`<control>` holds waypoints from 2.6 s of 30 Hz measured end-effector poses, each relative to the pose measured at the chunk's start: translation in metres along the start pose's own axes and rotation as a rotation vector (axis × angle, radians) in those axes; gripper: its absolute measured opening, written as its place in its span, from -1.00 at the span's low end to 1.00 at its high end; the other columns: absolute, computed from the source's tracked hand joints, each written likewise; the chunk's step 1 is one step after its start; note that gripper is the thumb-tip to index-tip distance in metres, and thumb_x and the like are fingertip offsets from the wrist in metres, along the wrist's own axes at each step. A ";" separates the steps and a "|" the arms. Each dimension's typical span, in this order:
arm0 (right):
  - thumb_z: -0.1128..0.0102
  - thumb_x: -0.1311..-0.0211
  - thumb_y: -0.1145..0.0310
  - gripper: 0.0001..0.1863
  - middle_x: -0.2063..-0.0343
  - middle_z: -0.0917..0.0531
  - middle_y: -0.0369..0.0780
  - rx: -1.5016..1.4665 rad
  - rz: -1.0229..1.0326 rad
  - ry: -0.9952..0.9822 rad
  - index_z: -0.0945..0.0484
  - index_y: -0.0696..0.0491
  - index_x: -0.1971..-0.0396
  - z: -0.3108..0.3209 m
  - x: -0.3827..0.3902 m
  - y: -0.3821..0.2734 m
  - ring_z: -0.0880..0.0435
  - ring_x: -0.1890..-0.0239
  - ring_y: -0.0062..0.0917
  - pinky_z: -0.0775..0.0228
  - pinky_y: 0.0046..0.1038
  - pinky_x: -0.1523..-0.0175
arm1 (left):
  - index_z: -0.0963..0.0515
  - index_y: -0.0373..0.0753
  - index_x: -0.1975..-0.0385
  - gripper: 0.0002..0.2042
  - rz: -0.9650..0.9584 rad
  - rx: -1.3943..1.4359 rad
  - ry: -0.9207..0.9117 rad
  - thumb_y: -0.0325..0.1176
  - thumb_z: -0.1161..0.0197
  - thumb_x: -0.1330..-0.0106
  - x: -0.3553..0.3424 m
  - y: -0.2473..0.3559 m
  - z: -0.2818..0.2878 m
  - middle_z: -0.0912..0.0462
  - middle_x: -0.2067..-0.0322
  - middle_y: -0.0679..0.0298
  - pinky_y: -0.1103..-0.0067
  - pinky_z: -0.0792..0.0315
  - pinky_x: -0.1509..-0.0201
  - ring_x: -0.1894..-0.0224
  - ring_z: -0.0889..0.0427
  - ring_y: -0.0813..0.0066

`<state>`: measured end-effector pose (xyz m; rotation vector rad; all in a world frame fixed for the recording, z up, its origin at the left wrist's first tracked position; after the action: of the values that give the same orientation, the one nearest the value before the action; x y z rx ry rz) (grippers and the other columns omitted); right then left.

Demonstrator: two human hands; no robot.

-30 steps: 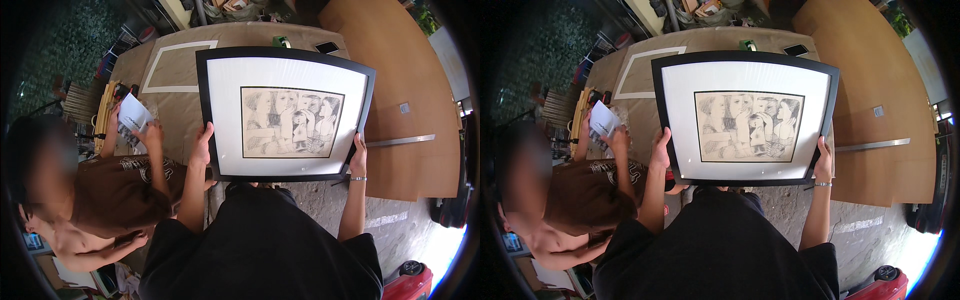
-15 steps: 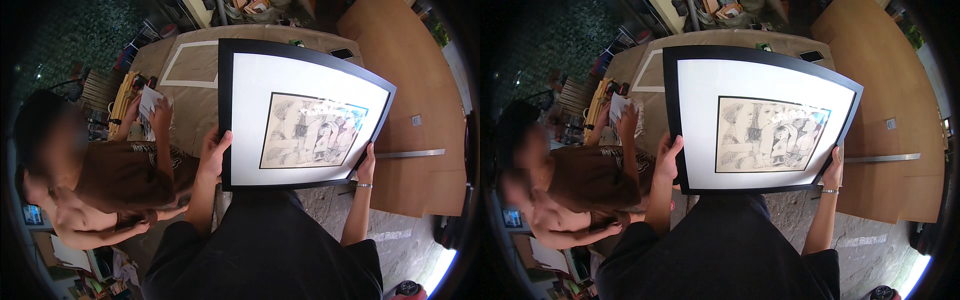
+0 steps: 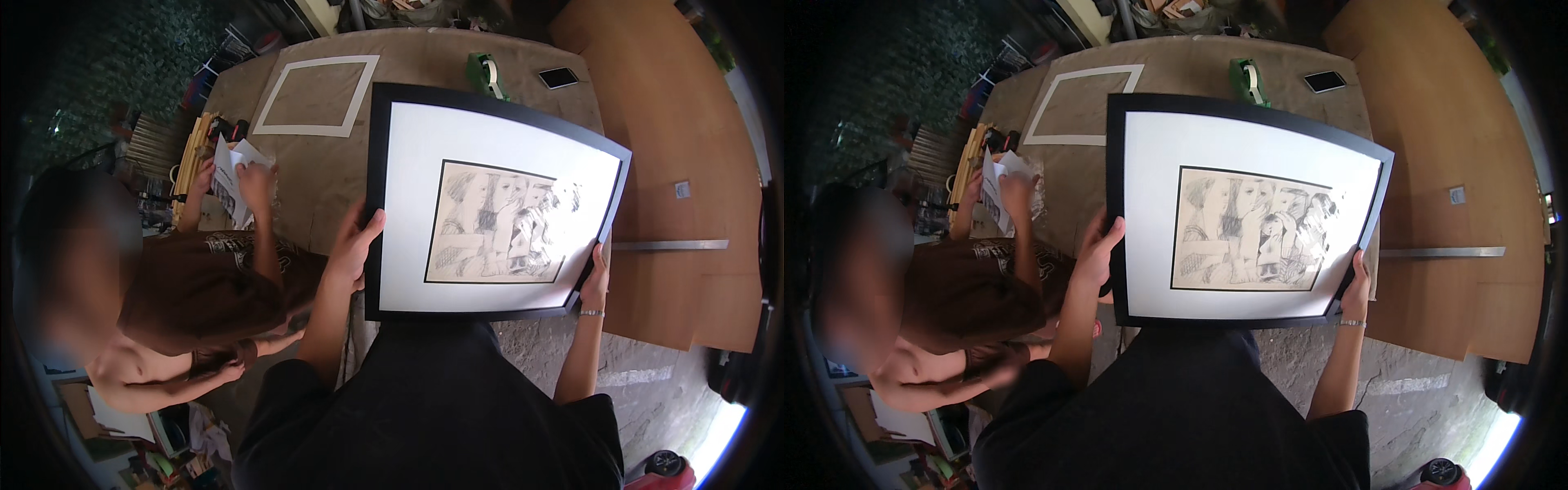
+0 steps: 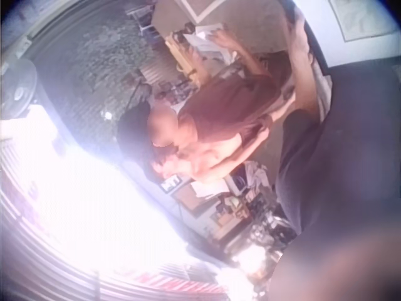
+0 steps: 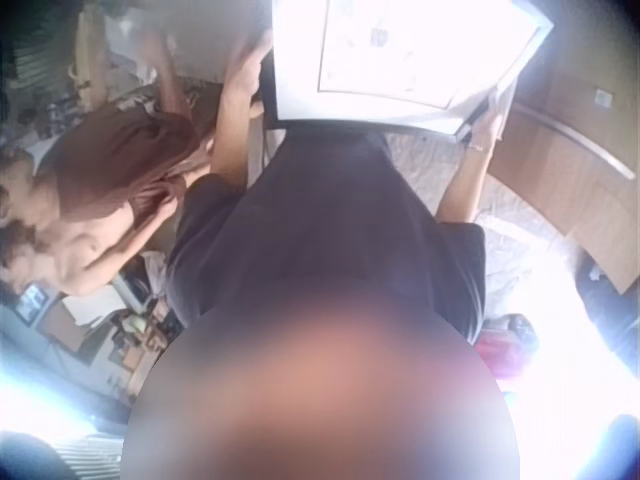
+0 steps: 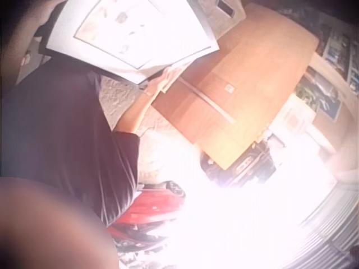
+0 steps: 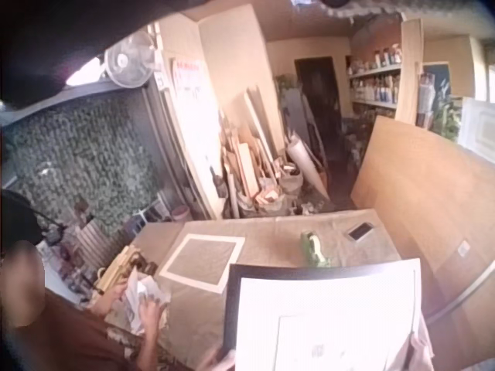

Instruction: The person unpacks a drawing, places it on a backing board, and secures it with tape. They then position a white mat over the drawing, align it, and place a black frame over the assembly. The person handles the frame and mat multiple times to check alignment before setting the assembly down.

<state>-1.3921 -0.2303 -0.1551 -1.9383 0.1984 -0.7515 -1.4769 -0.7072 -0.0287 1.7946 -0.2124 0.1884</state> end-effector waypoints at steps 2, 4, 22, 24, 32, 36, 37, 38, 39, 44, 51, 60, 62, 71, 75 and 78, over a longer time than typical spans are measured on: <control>-0.20 -0.39 0.00 -0.52 0.18 -0.70 -0.27 0.018 -0.074 0.004 -0.59 0.17 0.06 0.020 -0.003 0.014 -0.67 0.16 -0.53 -0.51 -0.49 0.06 | -0.52 -0.29 -0.11 -0.64 0.089 0.022 -0.007 -0.22 -0.25 -0.43 -0.013 -0.018 -0.001 -0.63 0.08 0.34 0.59 -0.38 -0.08 0.06 -0.53 0.63; -0.22 -0.37 -0.01 -0.51 0.22 -0.70 -0.29 0.065 -0.145 0.049 -0.60 0.18 0.09 0.034 -0.005 0.031 -0.67 0.19 -0.56 -0.51 -0.50 0.08 | -0.54 -0.28 -0.09 -0.64 0.181 0.046 0.014 -0.20 -0.27 -0.42 -0.027 -0.052 0.010 -0.63 0.09 0.35 0.59 -0.38 -0.09 0.07 -0.53 0.62; -0.13 -0.42 -0.09 -0.51 0.47 -0.45 -0.42 0.749 -0.228 0.235 -0.56 0.10 0.40 0.073 0.000 0.044 -0.35 0.38 -0.70 -0.24 -0.59 0.23 | -0.51 -0.41 0.20 -0.59 0.357 -0.740 0.197 -0.10 -0.36 -0.33 -0.056 -0.151 0.010 -0.65 0.41 0.19 0.47 -0.47 0.25 0.37 -0.59 0.39; -0.05 -0.46 -0.11 -0.48 0.56 -0.29 -0.47 0.864 -0.166 0.259 -0.45 0.04 0.51 0.078 0.003 0.050 -0.20 0.46 -0.74 -0.08 -0.58 0.36 | -0.49 -0.40 0.15 -0.54 0.291 -1.235 0.146 -0.05 -0.36 -0.30 -0.059 -0.148 0.004 -0.63 0.36 0.13 0.39 -0.49 0.23 0.34 -0.61 0.27; 0.00 -0.50 -0.08 -0.51 0.59 -0.21 -0.51 1.030 -0.060 0.228 -0.39 -0.01 0.55 0.072 0.001 0.049 -0.10 0.51 -0.78 0.05 -0.59 0.42 | -0.33 -0.41 -0.08 -0.29 -0.310 -1.342 0.288 0.07 -0.41 -0.19 -0.102 -0.173 -0.004 -0.49 0.12 -0.09 0.23 -0.43 -0.02 0.10 -0.54 0.00; -0.01 -0.50 -0.06 -0.52 0.58 -0.23 -0.51 0.993 -0.098 0.211 -0.41 -0.01 0.53 0.073 -0.001 0.046 -0.12 0.49 -0.80 0.02 -0.61 0.40 | -0.31 -0.39 -0.07 -0.38 -0.298 -1.313 0.351 -0.01 -0.35 -0.26 -0.118 -0.182 -0.015 -0.45 0.15 -0.02 0.22 -0.38 0.00 0.09 -0.48 0.04; -0.01 -0.50 -0.06 -0.52 0.57 -0.24 -0.51 0.996 -0.110 0.219 -0.41 -0.01 0.53 0.073 0.000 0.046 -0.13 0.49 -0.80 0.01 -0.61 0.39 | -0.32 -0.39 -0.07 -0.40 -0.308 -1.278 0.367 -0.02 -0.34 -0.28 -0.120 -0.186 -0.012 -0.46 0.15 -0.02 0.24 -0.38 0.00 0.09 -0.48 0.05; -0.01 -0.50 -0.06 -0.53 0.57 -0.25 -0.51 0.994 -0.126 0.220 -0.42 0.00 0.52 0.076 0.001 0.044 -0.14 0.48 -0.80 0.00 -0.62 0.38 | -0.33 -0.39 -0.08 -0.42 -0.318 -1.244 0.382 -0.04 -0.33 -0.29 -0.120 -0.189 -0.011 -0.46 0.14 -0.01 0.25 -0.38 0.00 0.10 -0.48 0.06; -0.01 -0.50 -0.06 -0.53 0.56 -0.26 -0.51 0.992 -0.143 0.220 -0.43 0.00 0.51 0.079 0.002 0.042 -0.16 0.47 -0.80 -0.02 -0.62 0.37 | -0.35 -0.39 -0.08 -0.45 -0.310 -1.160 0.398 -0.08 -0.33 -0.31 -0.118 -0.189 -0.009 -0.47 0.12 0.00 0.27 -0.39 0.00 0.11 -0.49 0.10; -0.02 -0.49 -0.07 -0.53 0.53 -0.30 -0.49 0.985 -0.153 0.241 -0.46 0.03 0.46 0.085 0.002 0.046 -0.19 0.44 -0.78 -0.06 -0.63 0.32 | -0.38 -0.35 -0.13 -0.50 -0.276 -0.923 0.437 -0.17 -0.33 -0.33 -0.106 -0.180 -0.001 -0.50 0.05 0.06 0.33 -0.39 0.00 0.14 -0.48 0.27; -0.02 -0.49 -0.07 -0.51 0.59 -0.32 -0.48 1.034 -0.148 0.245 -0.49 0.07 0.45 0.076 0.002 0.046 -0.22 0.52 -0.76 -0.09 -0.60 0.42 | -0.32 -0.38 -0.21 -0.35 -0.339 -1.129 0.332 -0.15 -0.43 -0.24 -0.107 -0.178 -0.006 -0.47 0.00 -0.03 0.34 -0.41 -0.09 -0.01 -0.51 0.12; -0.16 -0.40 0.02 -0.55 0.65 -0.53 -0.23 1.524 0.011 0.274 -0.57 0.16 0.42 0.053 0.006 0.041 -0.46 0.61 -0.48 -0.31 -0.35 0.45 | -0.45 -0.37 0.00 -0.56 0.012 -1.178 0.277 -0.26 -0.39 -0.23 -0.012 -0.178 0.013 -0.50 0.19 -0.01 0.29 -0.48 0.10 0.17 -0.56 0.02; -0.16 -0.38 0.04 -0.56 0.60 -0.60 -0.09 1.607 0.119 0.283 -0.59 0.18 0.40 0.042 0.004 0.040 -0.57 0.56 -0.27 -0.39 -0.23 0.38 | -0.46 -0.37 0.02 -0.60 0.006 -1.165 0.307 -0.29 -0.37 -0.24 -0.011 -0.175 0.013 -0.51 0.21 0.00 0.28 -0.47 0.10 0.17 -0.56 0.02; -0.17 -0.42 0.12 -0.54 0.25 -0.67 -0.05 1.418 0.051 0.297 -0.49 0.26 0.00 0.029 0.012 -0.018 -0.64 0.28 -0.38 -0.47 -0.28 0.21 | -0.53 -0.36 0.06 -0.65 -0.177 -1.011 0.448 -0.35 -0.38 -0.21 -0.020 -0.117 0.012 -0.55 0.29 0.11 0.42 -0.44 0.24 0.32 -0.57 0.30; -0.15 -0.43 0.24 -0.53 0.05 -0.61 -0.08 1.280 0.327 0.126 -0.37 0.27 -0.16 -0.073 -0.027 -0.038 -0.58 0.11 -0.44 -0.45 -0.37 0.01 | -0.49 -0.38 -0.06 -0.60 -0.292 -1.157 0.437 -0.41 -0.32 -0.23 -0.112 -0.058 0.045 -0.54 0.26 0.03 0.34 -0.49 0.14 0.25 -0.59 0.12; -0.19 -0.39 0.25 -0.46 0.19 -0.64 -0.07 1.167 0.512 -0.008 -0.32 0.27 -0.20 -0.178 -0.104 -0.039 -0.59 0.17 -0.47 -0.44 -0.43 0.02 | -0.51 -0.37 -0.10 -0.56 -0.508 -1.195 0.480 -0.42 -0.32 -0.20 -0.190 -0.055 0.097 -0.57 0.28 0.04 0.32 -0.49 0.05 0.21 -0.61 0.11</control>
<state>-1.5853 -0.2994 -0.1117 -0.7259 0.1785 -0.3534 -1.6466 -0.7807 -0.1487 0.5391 0.4131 0.0828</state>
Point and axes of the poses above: each hand's wrist, its own x-axis away from the middle knuckle, its own z-axis out of the back of the hand, y = z × x, the point moved 1 cm from there along -x, towards the middle knuckle
